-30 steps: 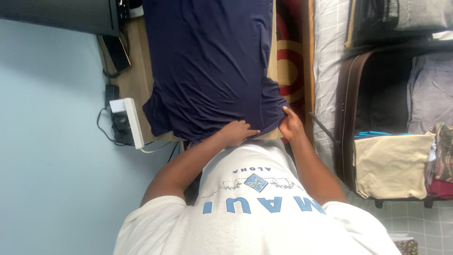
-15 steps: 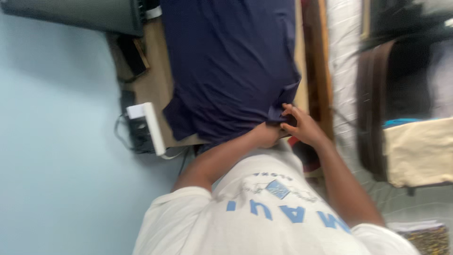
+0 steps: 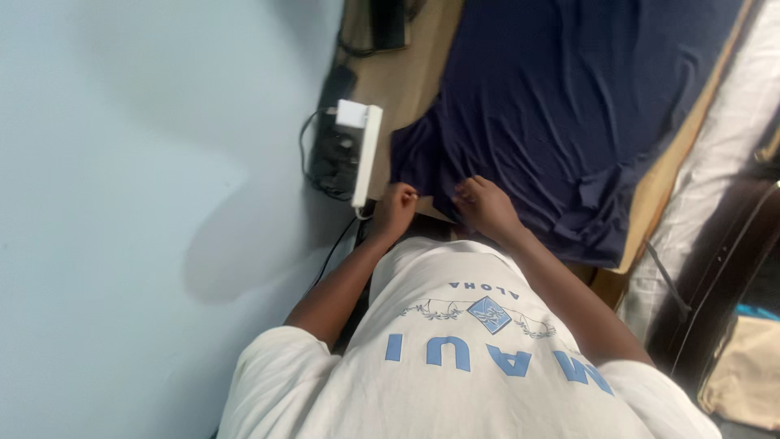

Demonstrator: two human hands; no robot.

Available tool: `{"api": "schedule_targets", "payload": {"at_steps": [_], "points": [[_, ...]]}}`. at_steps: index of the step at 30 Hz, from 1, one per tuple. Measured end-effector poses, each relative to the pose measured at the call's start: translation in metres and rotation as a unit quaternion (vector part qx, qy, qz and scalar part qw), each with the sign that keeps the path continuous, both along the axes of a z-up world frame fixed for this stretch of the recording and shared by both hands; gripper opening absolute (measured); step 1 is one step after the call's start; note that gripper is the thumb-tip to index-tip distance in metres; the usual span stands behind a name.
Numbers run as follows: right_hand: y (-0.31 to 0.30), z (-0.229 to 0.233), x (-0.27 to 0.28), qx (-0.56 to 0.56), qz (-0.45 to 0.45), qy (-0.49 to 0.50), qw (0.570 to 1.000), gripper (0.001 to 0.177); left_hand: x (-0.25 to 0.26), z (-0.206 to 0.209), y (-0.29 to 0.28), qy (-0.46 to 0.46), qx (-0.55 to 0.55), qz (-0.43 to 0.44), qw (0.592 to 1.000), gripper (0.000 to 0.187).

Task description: The person picks up clothing items from a suitcase on a bed, folds them individually on a nearby wooden desk, and places the folded items back into the suitcase.

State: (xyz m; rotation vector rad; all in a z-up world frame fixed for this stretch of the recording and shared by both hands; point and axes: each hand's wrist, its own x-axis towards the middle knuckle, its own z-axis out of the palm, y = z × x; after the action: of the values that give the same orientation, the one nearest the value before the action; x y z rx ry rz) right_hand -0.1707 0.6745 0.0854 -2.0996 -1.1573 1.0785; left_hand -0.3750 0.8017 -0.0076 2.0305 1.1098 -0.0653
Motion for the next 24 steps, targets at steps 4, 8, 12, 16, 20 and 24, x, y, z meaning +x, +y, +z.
{"api": "schedule_targets", "payload": {"at_steps": [4, 8, 12, 16, 20, 24], "points": [[0.041, -0.02, -0.023, -0.013, 0.134, -0.128, 0.983, 0.043, -0.006, 0.017, 0.015, 0.011, 0.131, 0.075, 0.988, 0.052], [0.034, -0.046, -0.023, -0.045, 0.157, -0.141, 0.976, 0.037, 0.011, 0.001, 0.017, -0.012, 0.194, 0.059, 0.979, 0.055], [0.02, -0.075, -0.016, -0.06, 0.145, -0.117, 0.981, 0.03, 0.011, -0.017, 0.017, -0.04, 0.129, 0.063, 0.989, 0.023], [0.006, -0.111, -0.002, -0.068, 0.039, 0.105, 0.991, 0.021, 0.014, 0.001, 0.019, -0.191, -0.016, 0.241, 0.951, 0.016], [-0.008, -0.115, 0.01, -0.092, -0.155, 0.415, 0.892, 0.027, 0.032, 0.035, 0.037, -0.258, -0.071, 0.286, 0.92, 0.015], [-0.028, -0.111, 0.009, -0.047, -0.181, 0.459, 0.869, 0.03, 0.069, 0.079, 0.033, -0.322, 0.053, 0.065, 0.943, 0.012]]}}
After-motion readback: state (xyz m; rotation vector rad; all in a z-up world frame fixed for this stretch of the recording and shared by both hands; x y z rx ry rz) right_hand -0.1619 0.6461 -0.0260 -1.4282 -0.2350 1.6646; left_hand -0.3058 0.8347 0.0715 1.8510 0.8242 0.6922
